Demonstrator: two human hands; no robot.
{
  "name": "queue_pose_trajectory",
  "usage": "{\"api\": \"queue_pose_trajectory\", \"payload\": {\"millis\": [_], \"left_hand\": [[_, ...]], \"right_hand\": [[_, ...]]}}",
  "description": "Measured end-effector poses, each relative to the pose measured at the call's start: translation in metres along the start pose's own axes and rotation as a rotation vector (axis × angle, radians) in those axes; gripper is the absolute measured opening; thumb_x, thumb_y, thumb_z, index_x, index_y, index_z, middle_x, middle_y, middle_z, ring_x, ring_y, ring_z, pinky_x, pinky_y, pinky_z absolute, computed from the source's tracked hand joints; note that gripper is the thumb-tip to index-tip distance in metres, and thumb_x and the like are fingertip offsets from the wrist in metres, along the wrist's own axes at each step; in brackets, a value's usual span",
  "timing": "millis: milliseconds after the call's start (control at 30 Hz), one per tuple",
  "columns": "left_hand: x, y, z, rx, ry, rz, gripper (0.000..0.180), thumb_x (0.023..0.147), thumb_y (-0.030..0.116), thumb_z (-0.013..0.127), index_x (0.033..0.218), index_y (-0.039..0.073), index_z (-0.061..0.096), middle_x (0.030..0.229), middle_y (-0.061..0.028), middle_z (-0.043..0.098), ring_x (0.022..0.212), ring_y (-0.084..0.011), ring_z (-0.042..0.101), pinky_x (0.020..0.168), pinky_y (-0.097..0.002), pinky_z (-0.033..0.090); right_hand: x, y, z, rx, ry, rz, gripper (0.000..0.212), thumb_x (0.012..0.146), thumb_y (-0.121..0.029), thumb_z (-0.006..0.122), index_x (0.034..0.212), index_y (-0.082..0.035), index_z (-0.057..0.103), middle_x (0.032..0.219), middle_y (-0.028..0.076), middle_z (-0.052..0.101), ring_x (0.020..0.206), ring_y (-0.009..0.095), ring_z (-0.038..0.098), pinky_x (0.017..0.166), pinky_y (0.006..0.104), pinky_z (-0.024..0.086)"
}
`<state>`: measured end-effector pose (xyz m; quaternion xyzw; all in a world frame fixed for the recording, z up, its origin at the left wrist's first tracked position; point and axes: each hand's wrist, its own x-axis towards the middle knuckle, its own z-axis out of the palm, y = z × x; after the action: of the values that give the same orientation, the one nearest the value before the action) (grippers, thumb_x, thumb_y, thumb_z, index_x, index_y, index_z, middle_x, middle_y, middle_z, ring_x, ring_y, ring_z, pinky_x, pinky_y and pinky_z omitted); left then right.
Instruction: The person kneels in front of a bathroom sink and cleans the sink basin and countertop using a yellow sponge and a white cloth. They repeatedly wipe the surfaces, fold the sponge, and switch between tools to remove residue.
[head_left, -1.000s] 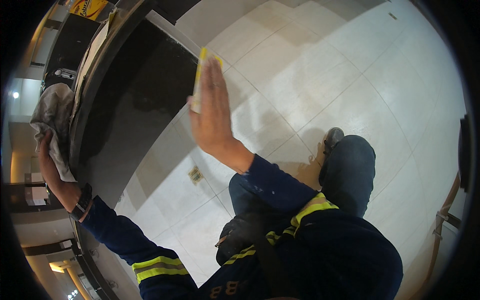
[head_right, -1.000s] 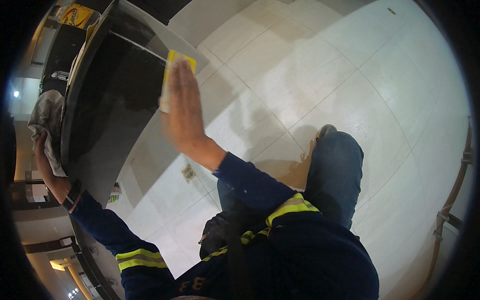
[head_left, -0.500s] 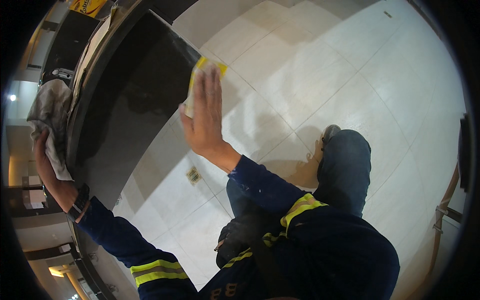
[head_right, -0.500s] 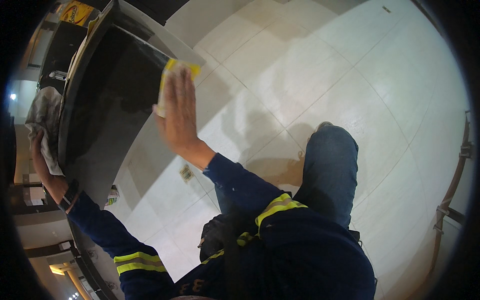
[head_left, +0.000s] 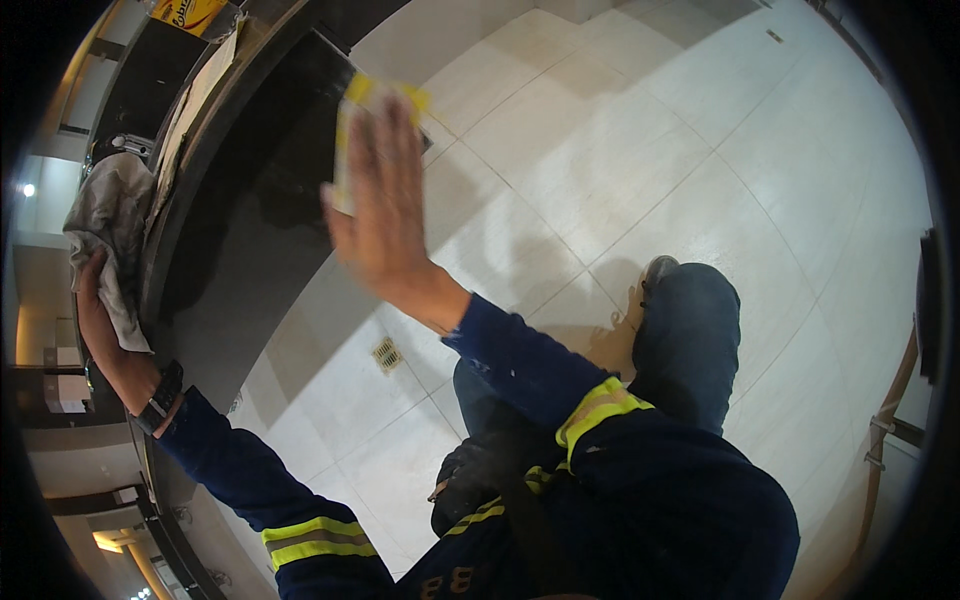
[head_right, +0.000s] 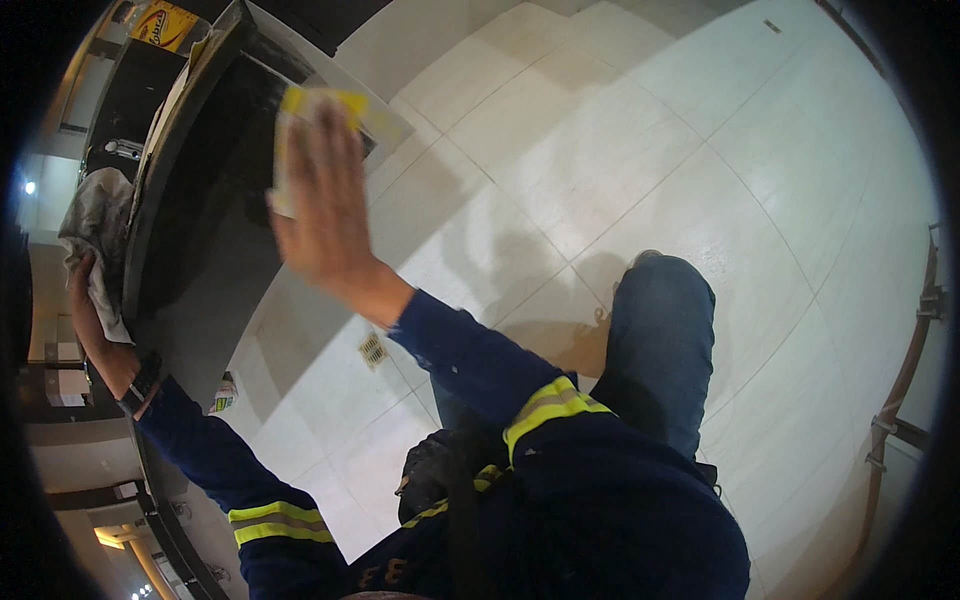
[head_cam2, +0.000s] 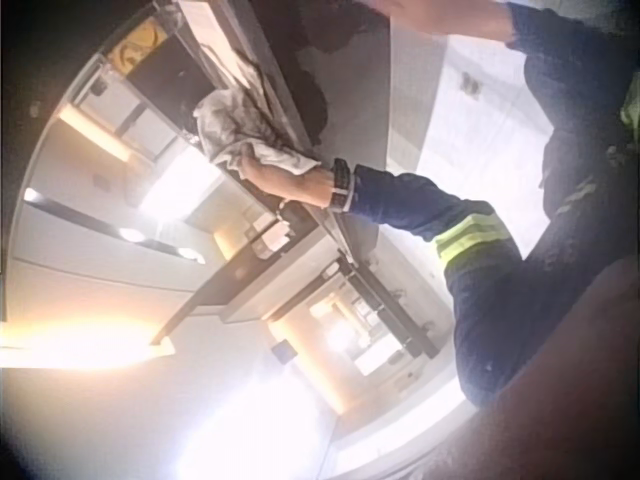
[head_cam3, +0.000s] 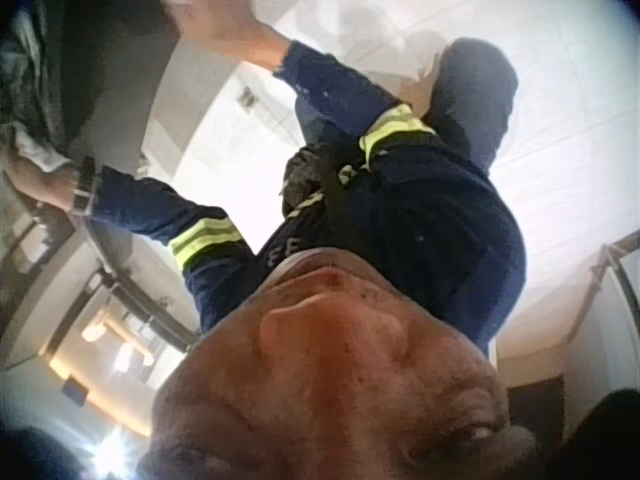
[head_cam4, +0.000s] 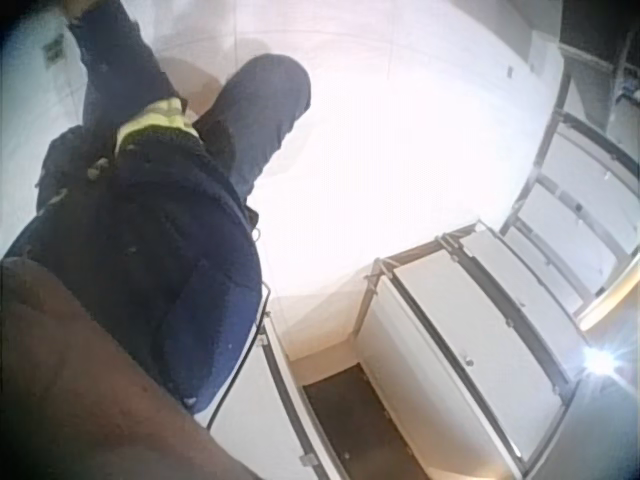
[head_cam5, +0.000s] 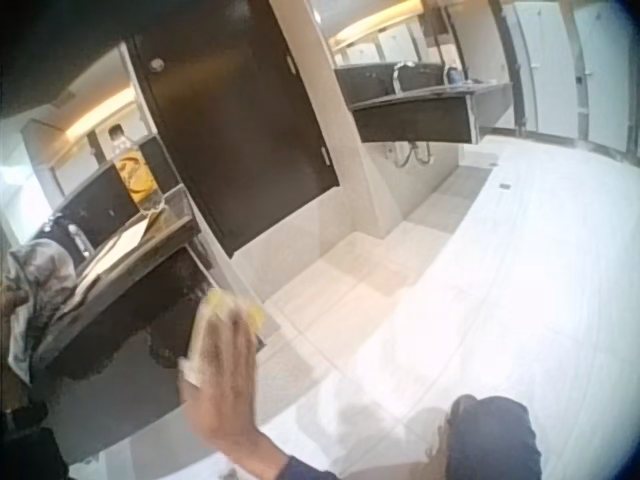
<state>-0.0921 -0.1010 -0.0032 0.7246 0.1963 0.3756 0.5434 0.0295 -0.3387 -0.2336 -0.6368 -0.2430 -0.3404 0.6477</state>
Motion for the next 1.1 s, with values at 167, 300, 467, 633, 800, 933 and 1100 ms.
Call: {"api": "queue_pose_trajectory", "payload": {"millis": [167, 300, 467, 633, 800, 933, 1100], "left_hand": [[0.012, -0.007, -0.011, 0.087, -0.026, 0.089, 0.044, 0.091, 0.018, 0.062, 0.127, -0.006, 0.06, 0.123, -0.0176, 0.066, 0.108, -0.0276, 0.067, 0.096, -0.036, 0.052], [-0.001, -0.005, 0.0, 0.03, 0.01, 0.043, 0.042, 0.091, 0.019, 0.061, 0.126, -0.006, 0.061, 0.121, -0.0171, 0.066, 0.107, -0.0273, 0.067, 0.096, -0.0358, 0.052], [-0.005, 0.0, 0.01, 0.026, 0.052, 0.003, 0.038, 0.092, 0.016, 0.062, 0.123, -0.005, 0.063, 0.121, -0.0168, 0.065, 0.111, -0.0261, 0.064, 0.098, -0.0345, 0.05], [0.002, 0.001, 0.002, 0.0, -0.008, -0.014, 0.045, 0.088, 0.017, 0.066, 0.127, -0.006, 0.06, 0.12, -0.0162, 0.066, 0.108, -0.0262, 0.065, 0.097, -0.0347, 0.05], [0.0, 0.003, -0.001, 0.023, 0.017, 0.003, 0.046, 0.088, 0.016, 0.065, 0.128, -0.006, 0.059, 0.117, -0.0163, 0.067, 0.105, -0.0267, 0.067, 0.095, -0.0343, 0.052], [-0.001, 0.001, 0.008, 0.029, -0.014, -0.07, 0.045, 0.09, 0.018, 0.063, 0.127, -0.006, 0.06, 0.118, -0.0163, 0.067, 0.106, -0.0264, 0.067, 0.096, -0.0342, 0.051], [0.0, 0.001, 0.0, 0.107, 0.029, 0.034, 0.046, 0.091, 0.023, 0.062, 0.127, -0.005, 0.06, 0.122, -0.0162, 0.066, 0.108, -0.0266, 0.066, 0.096, -0.0359, 0.052]], "right_hand": [[0.023, -0.004, -0.005, -0.034, 0.0, -0.063, 0.074, 0.095, -0.016, 0.056, 0.156, 0.004, 0.02, 0.16, 0.033, 0.015, 0.149, 0.053, 0.009, 0.119, 0.0606, 0.013], [-0.045, 0.034, -0.02, -0.121, -0.092, 0.052, 0.073, 0.096, -0.017, 0.055, 0.156, 0.004, 0.019, 0.16, 0.033, 0.015, 0.149, 0.052, 0.011, 0.119, 0.0599, 0.013], [0.01, 0.015, 0.0, -0.031, 0.056, -0.027, 0.077, 0.094, -0.018, 0.057, 0.157, 0.002, 0.016, 0.162, 0.03, 0.013, 0.15, 0.049, 0.01, 0.12, 0.0599, 0.008], [0.006, 0.023, -0.009, -0.086, 0.007, -0.006, 0.076, 0.096, -0.017, 0.056, 0.156, 0.005, 0.015, 0.16, 0.033, 0.013, 0.15, 0.049, 0.012, 0.12, 0.0586, 0.01], [-0.035, 0.044, -0.012, -0.08, -0.025, 0.12, 0.077, 0.095, -0.016, 0.058, 0.154, 0.009, 0.015, 0.16, 0.035, 0.011, 0.15, 0.05, 0.007, 0.119, 0.0602, 0.01], [0.039, -0.001, -0.006, -0.062, 0.046, -0.045, 0.078, 0.094, -0.016, 0.059, 0.155, 0.007, 0.016, 0.16, 0.035, 0.011, 0.149, 0.052, 0.008, 0.118, 0.0631, 0.01], [-0.027, 0.04, -0.01, -0.137, -0.05, 0.06, 0.081, 0.092, -0.017, 0.06, 0.157, 0.002, 0.015, 0.163, 0.029, 0.012, 0.15, 0.051, 0.006, 0.117, 0.0654, 0.009]]}}
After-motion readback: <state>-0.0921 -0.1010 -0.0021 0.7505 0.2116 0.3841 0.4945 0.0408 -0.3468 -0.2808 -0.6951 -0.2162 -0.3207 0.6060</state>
